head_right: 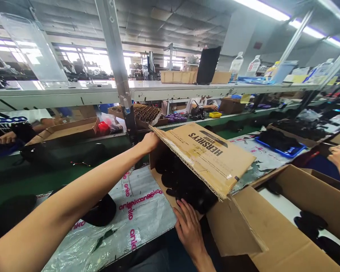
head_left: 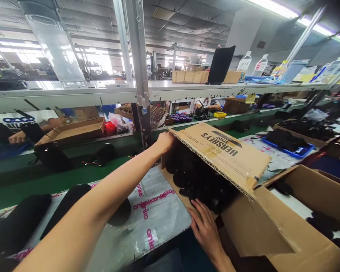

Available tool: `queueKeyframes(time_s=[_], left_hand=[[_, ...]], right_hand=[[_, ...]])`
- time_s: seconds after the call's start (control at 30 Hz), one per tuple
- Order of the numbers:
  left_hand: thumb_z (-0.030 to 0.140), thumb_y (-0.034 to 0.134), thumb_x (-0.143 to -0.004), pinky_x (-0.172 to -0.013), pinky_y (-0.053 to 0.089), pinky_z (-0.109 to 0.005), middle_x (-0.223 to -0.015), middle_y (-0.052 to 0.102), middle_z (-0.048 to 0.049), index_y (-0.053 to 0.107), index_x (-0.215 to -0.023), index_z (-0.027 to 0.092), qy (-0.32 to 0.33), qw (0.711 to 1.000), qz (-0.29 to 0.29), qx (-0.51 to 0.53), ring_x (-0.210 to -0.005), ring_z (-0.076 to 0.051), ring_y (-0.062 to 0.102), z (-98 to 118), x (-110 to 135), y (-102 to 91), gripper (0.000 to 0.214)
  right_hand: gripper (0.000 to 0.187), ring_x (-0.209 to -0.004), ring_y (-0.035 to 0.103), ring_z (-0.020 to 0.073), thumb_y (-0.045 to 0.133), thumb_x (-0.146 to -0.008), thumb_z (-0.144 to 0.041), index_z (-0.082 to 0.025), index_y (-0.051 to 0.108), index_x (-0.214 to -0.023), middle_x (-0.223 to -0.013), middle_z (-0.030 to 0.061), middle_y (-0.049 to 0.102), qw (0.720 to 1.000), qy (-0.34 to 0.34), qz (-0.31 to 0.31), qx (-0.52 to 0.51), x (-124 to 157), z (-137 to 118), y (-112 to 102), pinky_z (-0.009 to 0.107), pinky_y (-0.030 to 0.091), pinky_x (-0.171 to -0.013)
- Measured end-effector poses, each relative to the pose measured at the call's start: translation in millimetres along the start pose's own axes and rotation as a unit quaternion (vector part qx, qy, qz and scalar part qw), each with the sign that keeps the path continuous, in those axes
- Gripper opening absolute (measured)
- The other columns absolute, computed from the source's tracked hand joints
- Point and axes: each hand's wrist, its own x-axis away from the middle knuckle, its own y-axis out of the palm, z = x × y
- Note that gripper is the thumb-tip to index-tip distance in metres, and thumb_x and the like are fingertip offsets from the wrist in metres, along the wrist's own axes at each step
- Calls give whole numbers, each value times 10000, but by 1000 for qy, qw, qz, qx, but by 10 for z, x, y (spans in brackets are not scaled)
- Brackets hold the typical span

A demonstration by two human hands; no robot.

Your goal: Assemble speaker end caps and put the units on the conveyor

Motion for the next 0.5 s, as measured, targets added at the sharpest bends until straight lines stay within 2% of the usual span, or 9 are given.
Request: queueKeyframes(time_s=[0.13,0.3,0.4,0.47,0.5], left_hand=[[361,721,-1054,-973,649,-484,-1357,705,-112,674,-1350,177,4,997,-68,-44,-1151,-270,731,79,48,-147,352],[359,717,-1059,-973,651,-484,-1340,717,-104,681,-1336,173,11,990,-115,-85,-1141,-261,738,187,256,-386,336],[286,733,-1042,-970,656,-484,-1248,767,-120,722,-1256,141,20,985,-135,-102,-1106,-273,767,283,511,-677,259],[164,760,-975,-1008,638,-478,-1247,786,-206,775,-1175,120,41,984,-142,-101,-1137,-349,774,313,809,-970,205],[162,772,-953,-1033,628,-469,-1301,782,-188,778,-1201,152,54,983,-144,-95,-1168,-357,770,304,1017,-1127,248]], right_hand=[[431,-1416,650,318,499,-1044,-60,-203,695,-1400,-1480,133,706,1000,-2,-4,-5,-8,-20,-19,531,624,-1086],[445,-1418,652,319,483,-1014,-33,-189,703,-1369,-1479,133,712,1000,-7,-10,-15,-43,-57,-36,542,615,-1103],[449,-1402,666,320,486,-993,-10,-180,707,-1345,-1461,144,721,1000,-5,-7,-24,-109,-72,-51,544,626,-1089],[438,-1394,672,320,489,-983,-3,-184,717,-1311,-1450,149,722,999,0,-5,-31,-159,-94,-73,544,635,-1077],[426,-1397,668,320,491,-980,-5,-189,723,-1288,-1450,149,717,999,3,-5,-36,-182,-114,-87,539,640,-1072]])
